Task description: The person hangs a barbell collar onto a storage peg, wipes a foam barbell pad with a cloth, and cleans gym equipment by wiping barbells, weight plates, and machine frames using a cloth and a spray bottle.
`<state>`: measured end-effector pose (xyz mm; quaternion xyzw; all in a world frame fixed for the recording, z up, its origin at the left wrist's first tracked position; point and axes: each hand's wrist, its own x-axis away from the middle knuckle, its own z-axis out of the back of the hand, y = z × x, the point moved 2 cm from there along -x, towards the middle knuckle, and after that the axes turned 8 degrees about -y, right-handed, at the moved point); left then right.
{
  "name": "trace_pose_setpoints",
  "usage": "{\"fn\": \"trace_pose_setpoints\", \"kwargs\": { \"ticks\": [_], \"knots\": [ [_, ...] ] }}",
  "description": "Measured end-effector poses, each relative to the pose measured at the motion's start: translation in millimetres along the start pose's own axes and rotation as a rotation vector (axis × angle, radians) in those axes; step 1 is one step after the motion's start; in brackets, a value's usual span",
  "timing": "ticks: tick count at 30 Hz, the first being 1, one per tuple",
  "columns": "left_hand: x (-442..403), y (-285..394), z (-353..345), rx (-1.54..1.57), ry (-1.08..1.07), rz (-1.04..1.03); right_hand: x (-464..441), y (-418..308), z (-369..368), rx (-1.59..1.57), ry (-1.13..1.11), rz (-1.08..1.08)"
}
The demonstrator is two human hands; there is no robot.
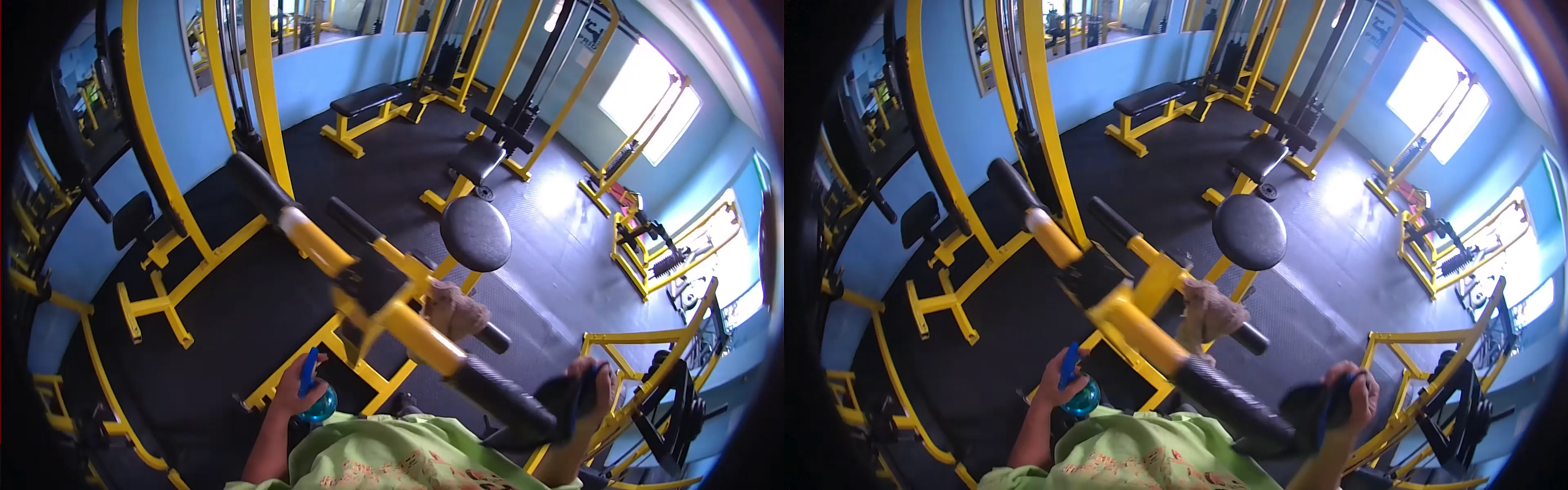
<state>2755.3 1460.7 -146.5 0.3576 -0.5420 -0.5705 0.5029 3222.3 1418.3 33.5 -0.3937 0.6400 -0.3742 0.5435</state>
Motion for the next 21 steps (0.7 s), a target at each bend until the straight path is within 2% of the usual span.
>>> {"fn": "trace_pose_setpoints", "kwargs": {
  "ticks": [1, 3, 5, 7, 8, 9, 15, 16, 17, 18, 19, 21],
  "knots": [
    [-0.7, 0.7, -17.3, -0.024, -0.041, 0.019, -4.3, 6.4, 8.0, -0.138, 0.243, -0.11],
    [-1.4, -3.4, -53.5, -0.067, -0.003, 0.079, -34.5, 16.5, -13.6, -0.415, 0.566, -0.148],
    [-1.5, 6.8, -91.6, -0.127, 0.077, -0.23, -62.0, -3.0, -69.6, -0.602, -0.009, -0.187],
    [9.2, 13.9, -123.8, -0.09, 0.159, -0.165, -68.0, -11.8, -96.8, -0.291, -0.439, -0.007],
    [13.2, 53.5, -142.0, 0.004, 0.208, -0.148, -63.8, -13.2, -103.7, -0.301, -0.605, 0.052],
    [16.6, 55.6, -147.8, -0.007, 0.237, -0.147, -58.2, -14.7, -106.9, -0.303, -0.775, 0.116],
    [76.6, 11.2, -202.4, 0.434, 0.382, -0.025, -10.1, 26.3, -67.5, -0.452, -0.714, 0.068],
    [82.8, 6.1, -210.6, 0.508, 0.393, -0.013, -9.1, 30.3, -59.7, -0.403, -0.775, 0.02],
    [87.6, 1.6, -217.4, 0.58, 0.399, -0.002, -17.8, 27.7, -54.4, -0.314, -1.009, 0.0],
    [91.7, -2.4, -222.2, 0.65, 0.402, 0.011, -11.1, 34.5, -50.6, -0.244, -0.99, -0.116],
    [94.0, 4.3, -224.6, 0.64, 0.404, 0.011, -0.3, 44.9, -46.4, -0.174, -0.964, -0.229],
    [93.5, 42.2, -228.6, -0.047, 0.341, -0.159, 15.2, 74.3, -29.9, -0.178, -0.792, -0.668]
  ]
}}
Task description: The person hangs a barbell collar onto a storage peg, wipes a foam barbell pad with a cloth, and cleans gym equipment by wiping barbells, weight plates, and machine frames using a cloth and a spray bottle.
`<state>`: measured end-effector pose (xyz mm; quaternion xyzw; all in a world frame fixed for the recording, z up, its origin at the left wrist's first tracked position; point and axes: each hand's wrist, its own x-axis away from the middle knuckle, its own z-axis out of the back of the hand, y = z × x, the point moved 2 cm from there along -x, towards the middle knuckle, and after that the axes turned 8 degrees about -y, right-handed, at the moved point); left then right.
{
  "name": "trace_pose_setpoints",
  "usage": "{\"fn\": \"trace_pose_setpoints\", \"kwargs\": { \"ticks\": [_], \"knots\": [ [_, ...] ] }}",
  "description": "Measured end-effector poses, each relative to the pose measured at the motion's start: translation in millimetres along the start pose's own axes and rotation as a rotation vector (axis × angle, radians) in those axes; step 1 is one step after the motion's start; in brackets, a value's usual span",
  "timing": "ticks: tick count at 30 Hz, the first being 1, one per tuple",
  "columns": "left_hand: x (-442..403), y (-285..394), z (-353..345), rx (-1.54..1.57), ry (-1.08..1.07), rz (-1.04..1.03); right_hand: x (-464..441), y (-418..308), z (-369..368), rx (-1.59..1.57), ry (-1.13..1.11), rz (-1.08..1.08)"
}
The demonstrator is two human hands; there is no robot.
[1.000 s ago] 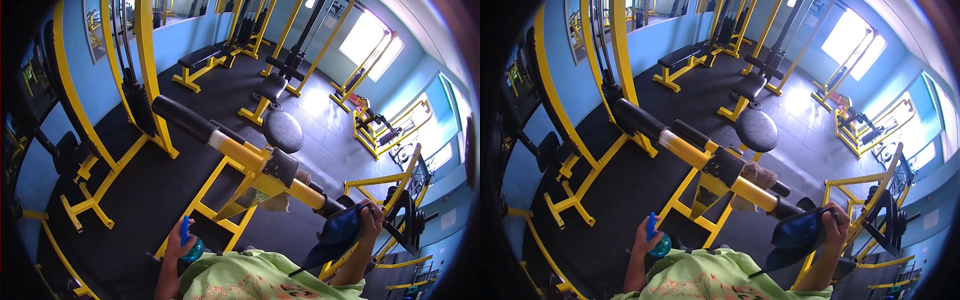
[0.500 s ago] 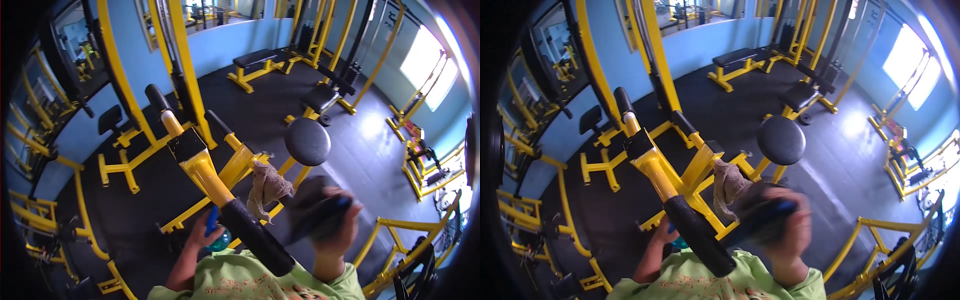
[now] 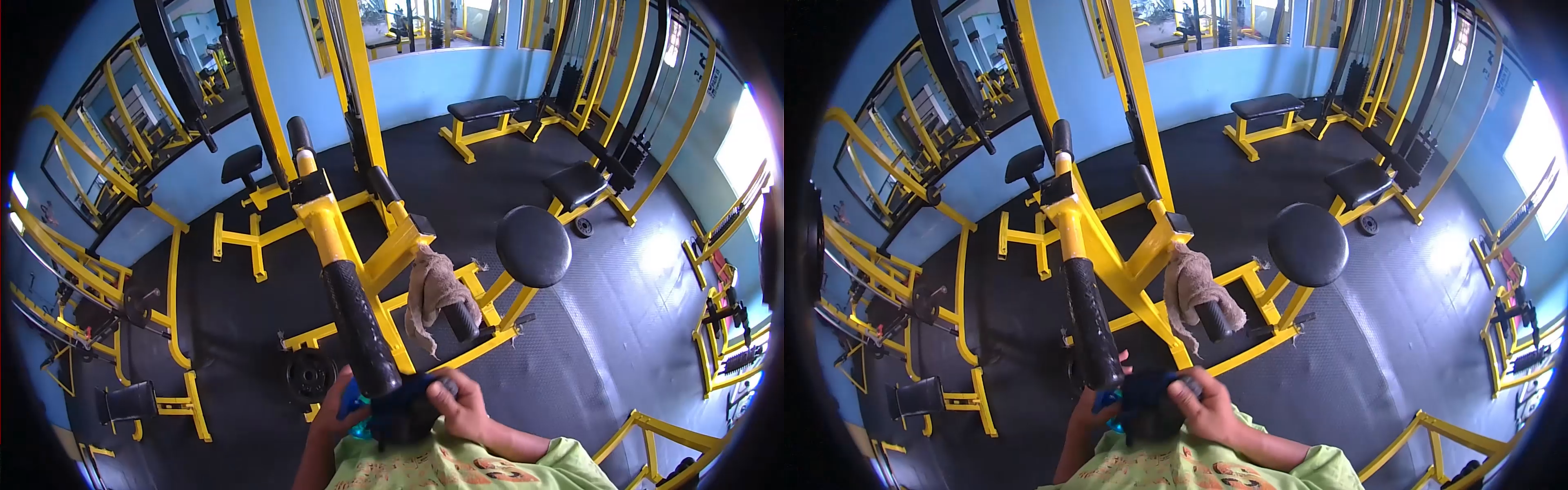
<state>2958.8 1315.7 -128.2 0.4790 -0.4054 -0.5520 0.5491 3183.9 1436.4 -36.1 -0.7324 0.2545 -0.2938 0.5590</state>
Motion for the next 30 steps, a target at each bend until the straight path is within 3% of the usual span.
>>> {"fn": "trace_pose_setpoints", "kwargs": {
  "ticks": [2, 5, 7, 8, 11, 15, 16, 18, 20, 22, 24, 26, 30],
  "knots": [
    [-9.6, 40.2, -10.9, 0.035, -0.111, 0.015, -5.6, 23.0, 15.0, -0.082, 0.097, 0.068],
    [-25.6, 78.2, -33.7, 0.056, -0.304, -0.041, -4.3, 27.2, 23.5, 0.112, 0.08, 0.094],
    [-18.2, 80.8, -50.6, 0.047, -0.398, -0.101, -1.6, 30.6, 17.5, 0.152, -0.15, 0.2],
    [-10.9, 79.8, -60.0, 0.057, -0.381, -0.099, 3.5, 34.7, 12.1, 0.161, -0.21, 0.132],
    [21.4, 67.0, -88.4, 0.303, -0.168, 0.115, 16.3, 24.1, 3.4, 0.47, -0.328, 0.123],
    [40.1, 82.8, -113.2, 0.32, 0.076, 0.171, 19.1, 2.5, 18.2, 0.468, -0.578, 0.137],
    [40.8, 83.8, -115.7, 0.309, 0.097, 0.165, 16.1, 2.6, 27.7, 0.564, -0.522, 0.319],
    [37.6, 83.8, -121.2, 0.257, 0.139, 0.121, 3.2, -28.3, 49.9, 0.623, -0.461, 0.47],
    [22.7, 90.4, -125.4, 0.143, 0.193, 0.069, -26.9, -19.6, 83.0, 0.334, -0.343, 0.366],
    [3.6, 93.9, -129.2, -0.007, 0.257, 0.072, -67.8, -26.6, 110.9, 0.335, -0.151, 0.264],
    [-20.7, 92.6, -134.3, -0.083, 0.29, 0.05, -114.5, -41.8, 124.5, 0.43, -0.101, 0.343],
    [-41.8, 90.8, -143.4, 0.045, 0.455, 0.059, -157.2, -37.0, 132.7, 0.488, -0.131, 0.33],
    [-76.7, 91.4, -150.2, 0.005, 0.552, 0.06, -196.7, -24.0, 129.1, 0.399, -0.343, 0.198]
  ]
}}
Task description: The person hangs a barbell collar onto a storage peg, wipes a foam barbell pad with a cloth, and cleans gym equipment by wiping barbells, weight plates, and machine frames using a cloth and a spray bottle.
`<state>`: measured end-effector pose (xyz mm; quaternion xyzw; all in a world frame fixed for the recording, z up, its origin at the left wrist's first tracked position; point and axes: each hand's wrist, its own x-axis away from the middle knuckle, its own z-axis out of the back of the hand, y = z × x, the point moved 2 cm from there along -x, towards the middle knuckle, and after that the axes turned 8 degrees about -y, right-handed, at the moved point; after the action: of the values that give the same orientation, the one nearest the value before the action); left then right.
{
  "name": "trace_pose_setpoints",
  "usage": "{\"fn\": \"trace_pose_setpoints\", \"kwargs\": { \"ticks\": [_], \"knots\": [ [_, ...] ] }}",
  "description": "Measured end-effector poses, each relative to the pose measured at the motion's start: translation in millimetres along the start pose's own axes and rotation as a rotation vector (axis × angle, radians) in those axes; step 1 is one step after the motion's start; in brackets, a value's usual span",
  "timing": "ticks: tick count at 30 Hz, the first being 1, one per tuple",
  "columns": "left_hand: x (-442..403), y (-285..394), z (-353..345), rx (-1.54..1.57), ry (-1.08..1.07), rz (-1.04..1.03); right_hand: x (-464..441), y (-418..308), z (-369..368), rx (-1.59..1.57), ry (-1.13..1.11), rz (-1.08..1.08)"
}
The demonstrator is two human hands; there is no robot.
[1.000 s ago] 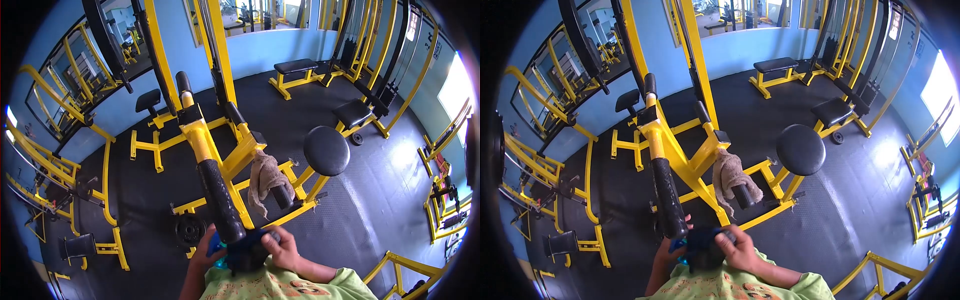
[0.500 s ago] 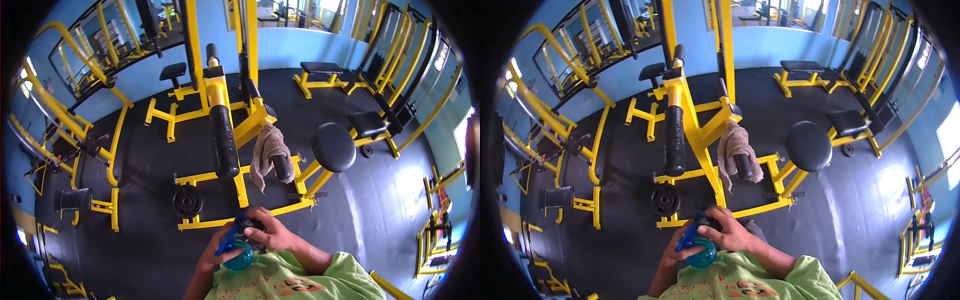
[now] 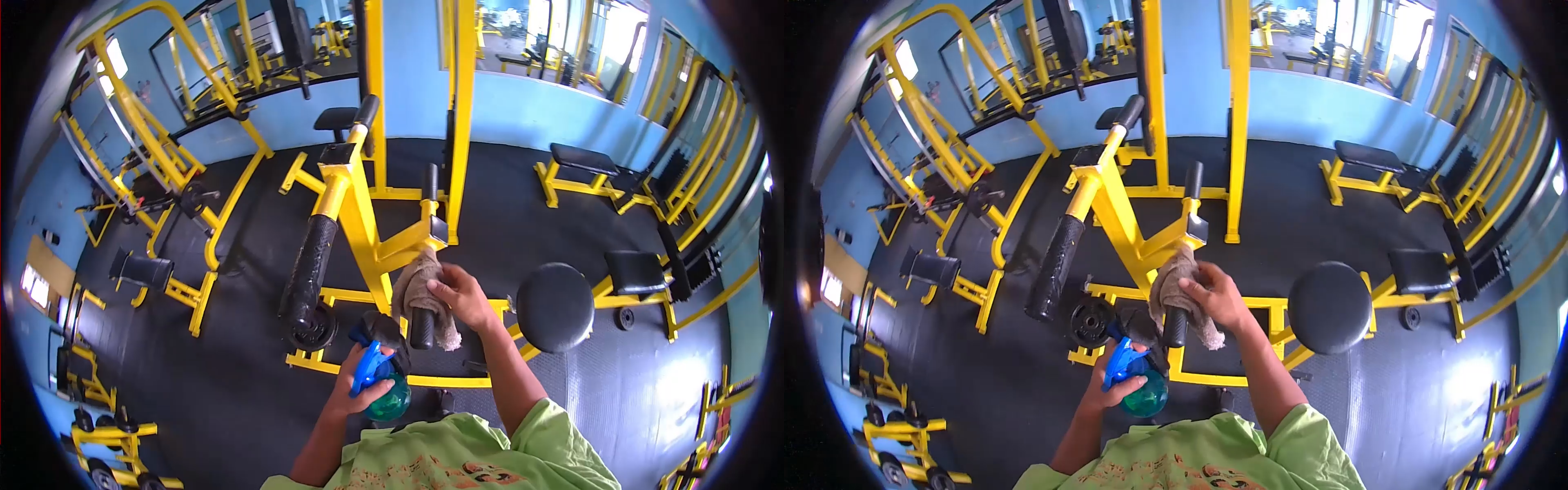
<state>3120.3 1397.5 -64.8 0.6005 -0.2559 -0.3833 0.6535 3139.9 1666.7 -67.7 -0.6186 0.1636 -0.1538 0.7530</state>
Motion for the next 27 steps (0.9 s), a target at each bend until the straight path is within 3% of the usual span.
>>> {"fn": "trace_pose_setpoints", "kwargs": {
  "ticks": [2, 4, 5, 6, 8, 10, 12, 16, 18, 20, 22, 27],
  "knots": [
    [-6.9, 1.1, -6.9, -0.069, 0.056, -0.045, 0.5, -13.1, -4.4, 0.016, -0.165, -0.075],
    [-4.3, -2.3, -12.8, -0.21, 0.122, -0.056, 10.5, -37.6, 2.9, 0.173, 0.063, -0.015],
    [-2.2, -8.6, -14.9, -0.186, 0.174, -0.022, 13.4, -45.0, 2.6, 0.326, 0.13, 0.189],
    [2.7, -11.0, -17.1, -0.182, 0.226, -0.005, 16.2, -53.2, 4.3, 0.391, 0.007, 0.372],
    [12.2, -15.3, -19.2, 0.011, 0.322, 0.105, 24.2, -75.2, -2.0, 0.205, -0.29, 0.536],
    [19.7, -5.8, -20.2, 0.079, 0.445, 0.038, 39.2, -107.8, -21.6, 0.145, -0.505, 0.675],
    [35.7, -0.1, -18.4, -0.184, 0.476, 0.042, 54.6, -114.5, -43.4, 0.144, -0.668, 0.684],
    [91.2, -6.5, -15.7, -0.264, 0.655, -0.077, 85.0, -113.2, -111.1, 0.153, -0.914, 0.641],
    [128.3, -8.3, -14.7, -0.359, 0.772, -0.045, 99.2, -103.0, -153.3, 0.053, -1.062, 0.373],
    [162.7, -3.4, -12.9, -0.361, 0.796, 0.015, 116.7, -87.3, -196.4, -0.053, -1.196, 0.344],
    [197.3, 0.9, -11.3, -0.4, 0.921, -0.01, 137.8, -84.8, -235.2, -0.205, -1.34, 0.177],
    [292.7, -6.0, -14.4, -0.449, 1.329, -0.067, 198.0, -91.0, -330.2, -0.184, -1.654, 0.273]
  ]
}}
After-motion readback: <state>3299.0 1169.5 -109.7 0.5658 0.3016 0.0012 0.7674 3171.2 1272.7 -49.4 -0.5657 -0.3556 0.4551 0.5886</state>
